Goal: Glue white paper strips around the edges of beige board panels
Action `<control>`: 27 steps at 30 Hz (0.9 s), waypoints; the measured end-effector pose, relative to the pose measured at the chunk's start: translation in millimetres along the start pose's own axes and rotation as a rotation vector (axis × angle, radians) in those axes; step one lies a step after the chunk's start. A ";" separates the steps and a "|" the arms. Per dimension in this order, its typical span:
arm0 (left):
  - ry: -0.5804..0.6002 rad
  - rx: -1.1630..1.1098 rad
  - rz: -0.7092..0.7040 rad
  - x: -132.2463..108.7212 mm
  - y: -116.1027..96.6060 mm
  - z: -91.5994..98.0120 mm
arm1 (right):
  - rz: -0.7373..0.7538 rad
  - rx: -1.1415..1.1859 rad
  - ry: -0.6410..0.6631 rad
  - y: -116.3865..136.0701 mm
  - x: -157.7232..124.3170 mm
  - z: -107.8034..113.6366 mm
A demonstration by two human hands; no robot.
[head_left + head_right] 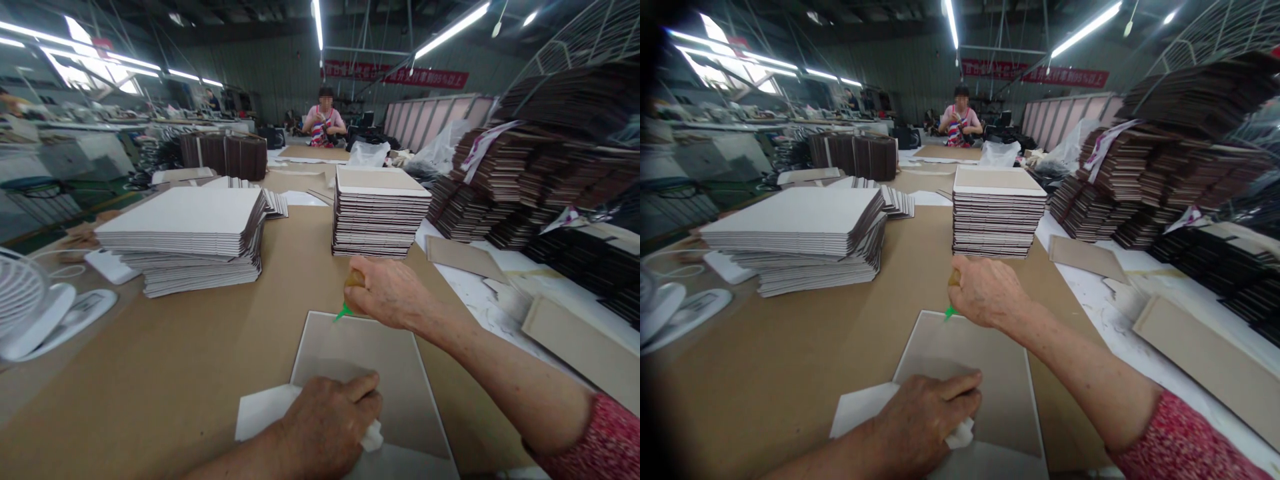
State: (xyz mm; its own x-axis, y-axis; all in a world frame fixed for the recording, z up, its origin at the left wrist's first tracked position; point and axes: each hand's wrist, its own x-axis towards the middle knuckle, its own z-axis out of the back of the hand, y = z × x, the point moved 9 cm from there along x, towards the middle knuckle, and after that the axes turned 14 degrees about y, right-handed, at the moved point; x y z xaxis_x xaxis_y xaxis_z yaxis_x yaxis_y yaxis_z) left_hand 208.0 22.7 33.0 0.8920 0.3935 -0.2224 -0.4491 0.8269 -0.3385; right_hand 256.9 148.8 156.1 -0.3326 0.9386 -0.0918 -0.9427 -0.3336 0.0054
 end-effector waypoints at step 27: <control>0.027 -0.026 -0.001 1.4 1.6 -2.4 | -0.052 0.034 0.052 -18.2 -13.3 -1.3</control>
State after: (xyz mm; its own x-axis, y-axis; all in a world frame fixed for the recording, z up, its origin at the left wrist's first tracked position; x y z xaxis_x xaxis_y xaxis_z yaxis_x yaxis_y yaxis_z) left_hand 208.4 23.6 29.9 0.8911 0.3812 -0.2462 -0.4494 0.8167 -0.3620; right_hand 278.6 142.3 155.9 -0.2825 0.9484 -0.1441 -0.9592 -0.2808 0.0326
